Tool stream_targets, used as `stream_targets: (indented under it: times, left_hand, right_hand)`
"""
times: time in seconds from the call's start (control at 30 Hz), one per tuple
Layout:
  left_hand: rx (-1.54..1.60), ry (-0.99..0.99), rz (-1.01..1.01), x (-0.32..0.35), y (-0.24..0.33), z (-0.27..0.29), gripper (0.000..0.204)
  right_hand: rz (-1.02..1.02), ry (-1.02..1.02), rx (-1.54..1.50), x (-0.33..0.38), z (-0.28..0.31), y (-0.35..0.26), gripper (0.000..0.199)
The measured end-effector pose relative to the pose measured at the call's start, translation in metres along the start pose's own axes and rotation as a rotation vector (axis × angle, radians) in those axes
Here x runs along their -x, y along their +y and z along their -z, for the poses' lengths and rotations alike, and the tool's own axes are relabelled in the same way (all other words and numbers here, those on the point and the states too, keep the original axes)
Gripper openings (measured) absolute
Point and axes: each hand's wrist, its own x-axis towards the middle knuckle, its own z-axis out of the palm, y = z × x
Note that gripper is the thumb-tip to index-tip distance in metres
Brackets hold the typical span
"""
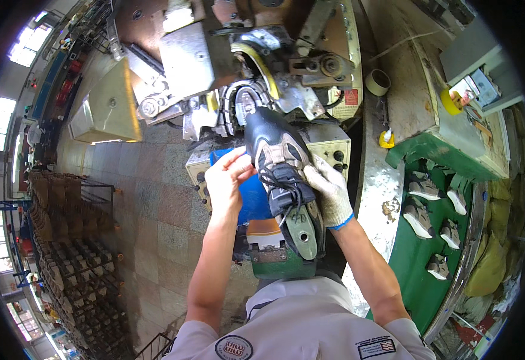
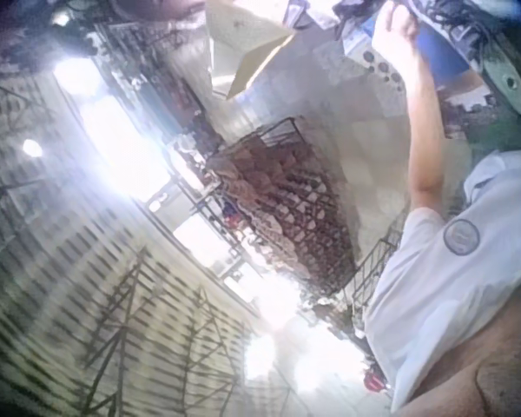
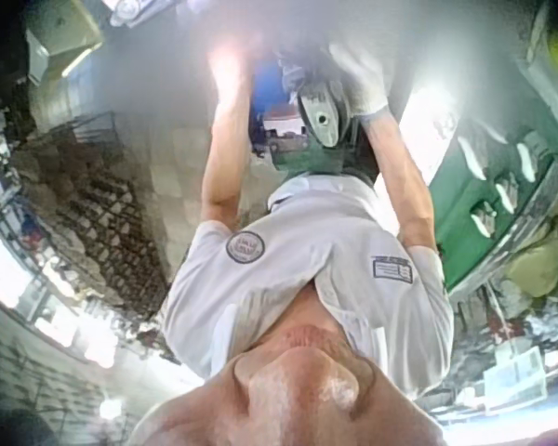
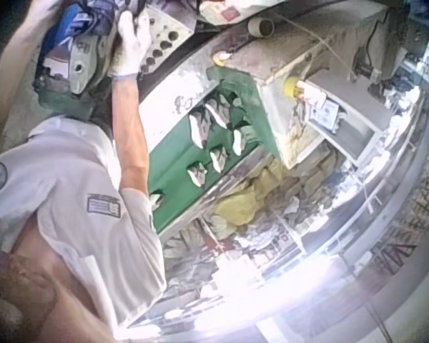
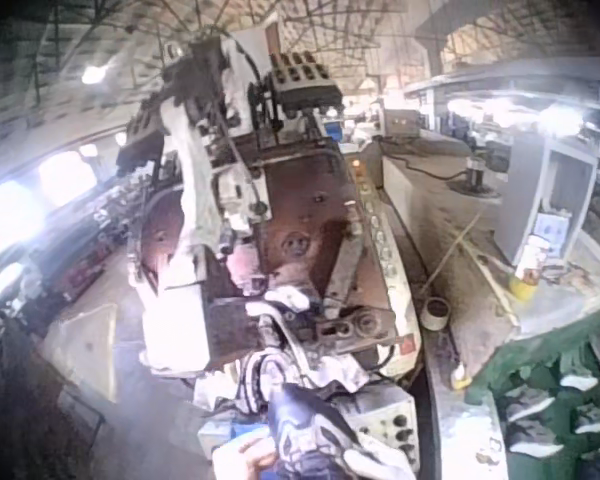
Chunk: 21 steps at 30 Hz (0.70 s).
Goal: The person places a shoe onto a lasting machine, aligns the toe section, and activates the machine to stretch and shape the upper material over the last. They then remove the finished shoe and place it on a conveyor belt, repeating these steps for several shoes.
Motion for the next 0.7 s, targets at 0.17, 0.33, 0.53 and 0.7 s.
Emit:
stream_targets:
  times: [0.17,0.33,0.53,0.7]
  left_hand:
    - [0.139,-0.063,-0.151,-0.027,0.024,0.023,0.049]
    - [0.183,-0.023,-0.179,-0.045,0.032,0.011,0.047]
    - [0.021,0.085,-0.093,-0.020,0.003,0.005,0.034]
    - [0.098,0.090,0.134,0.005,-0.023,-0.016,0.051]
  right_hand:
    - [0.090,-0.001,-0.068,-0.030,-0.050,-0.001,0.046]
    - [0.142,0.024,-0.235,-0.061,-0.065,0.028,0.041]
    - [0.150,0.132,-0.002,-0.073,-0.061,0.057,0.042]
    - [0.092,0.115,0.088,-0.076,-0.045,0.044,0.039]
